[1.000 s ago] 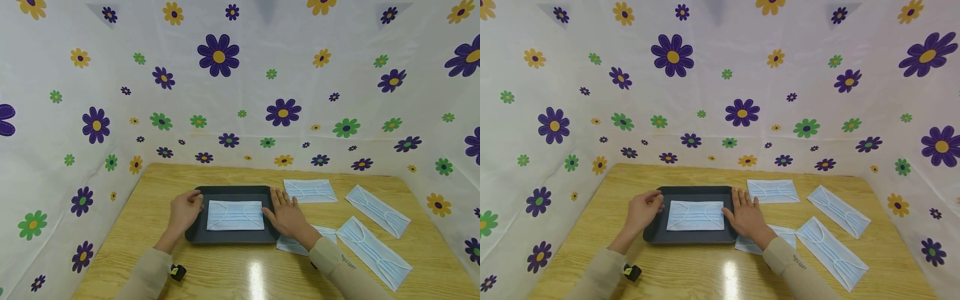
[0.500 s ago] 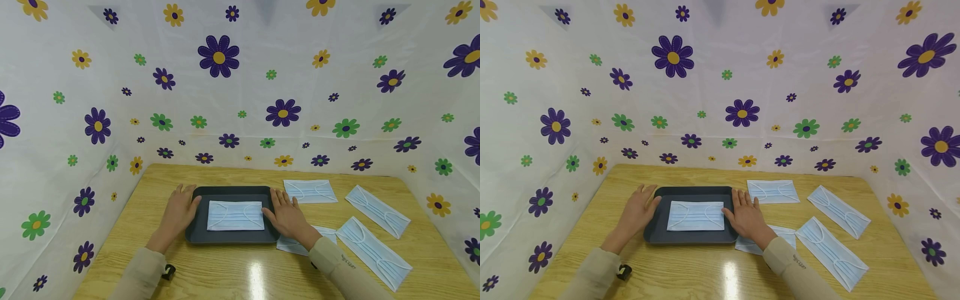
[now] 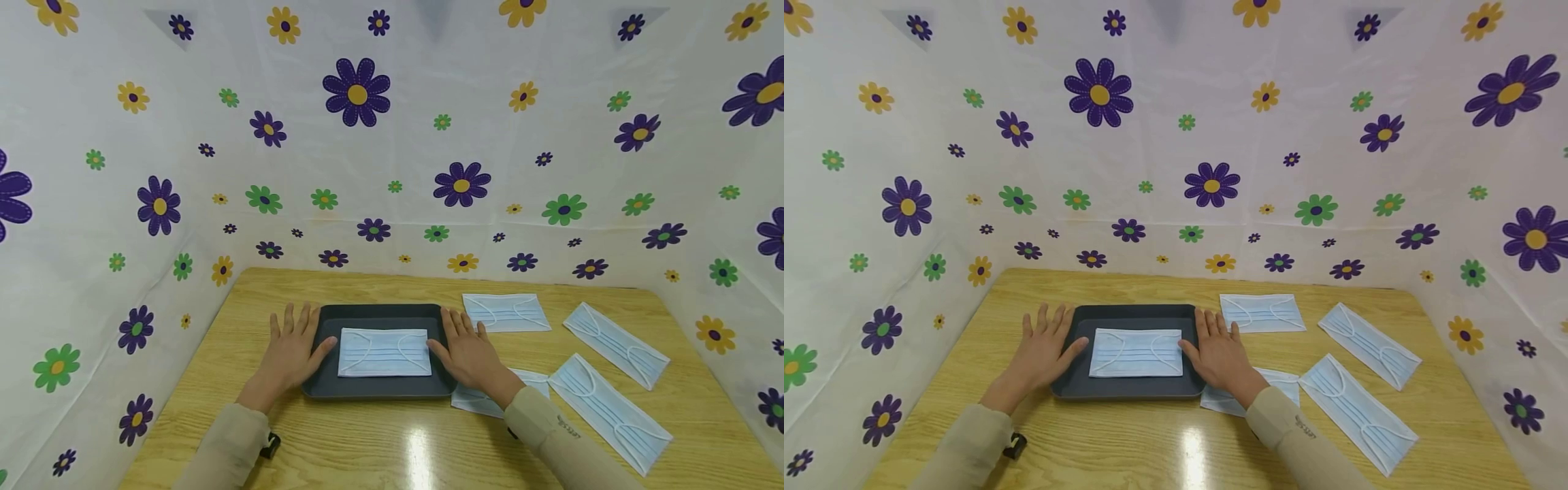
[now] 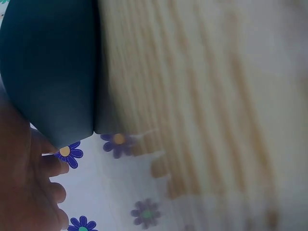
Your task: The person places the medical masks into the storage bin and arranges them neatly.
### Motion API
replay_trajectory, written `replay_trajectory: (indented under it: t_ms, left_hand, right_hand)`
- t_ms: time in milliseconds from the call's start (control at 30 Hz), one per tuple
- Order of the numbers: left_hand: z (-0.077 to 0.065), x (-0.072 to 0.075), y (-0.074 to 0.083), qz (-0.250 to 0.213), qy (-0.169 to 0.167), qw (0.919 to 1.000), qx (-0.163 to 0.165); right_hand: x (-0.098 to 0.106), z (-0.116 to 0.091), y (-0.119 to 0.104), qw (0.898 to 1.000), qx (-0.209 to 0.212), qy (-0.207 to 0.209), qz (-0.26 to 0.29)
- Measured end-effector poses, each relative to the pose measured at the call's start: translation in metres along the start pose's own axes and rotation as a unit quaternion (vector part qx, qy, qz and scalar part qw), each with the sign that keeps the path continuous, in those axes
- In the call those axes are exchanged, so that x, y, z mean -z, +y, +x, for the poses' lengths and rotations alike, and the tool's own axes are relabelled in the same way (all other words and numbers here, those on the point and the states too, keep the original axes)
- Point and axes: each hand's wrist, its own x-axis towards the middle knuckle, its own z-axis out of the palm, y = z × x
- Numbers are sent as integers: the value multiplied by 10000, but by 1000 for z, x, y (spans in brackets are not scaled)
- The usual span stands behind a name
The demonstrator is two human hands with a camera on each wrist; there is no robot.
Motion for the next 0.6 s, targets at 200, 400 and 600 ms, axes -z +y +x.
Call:
replay_trajectory:
  t_ms: [200, 400, 600]
  left_hand:
    - [0, -1, 0, 51, -89, 9999, 9]
    - [1, -3, -1, 77, -153, 9998, 33]
    - [1, -4, -1, 98, -166, 9998, 56]
  right_hand:
    - [0, 0, 0, 10000, 7, 35, -11]
    - [0, 1, 1, 10000, 5, 58, -18]
    - [2, 0, 4, 9997, 21, 59, 246]
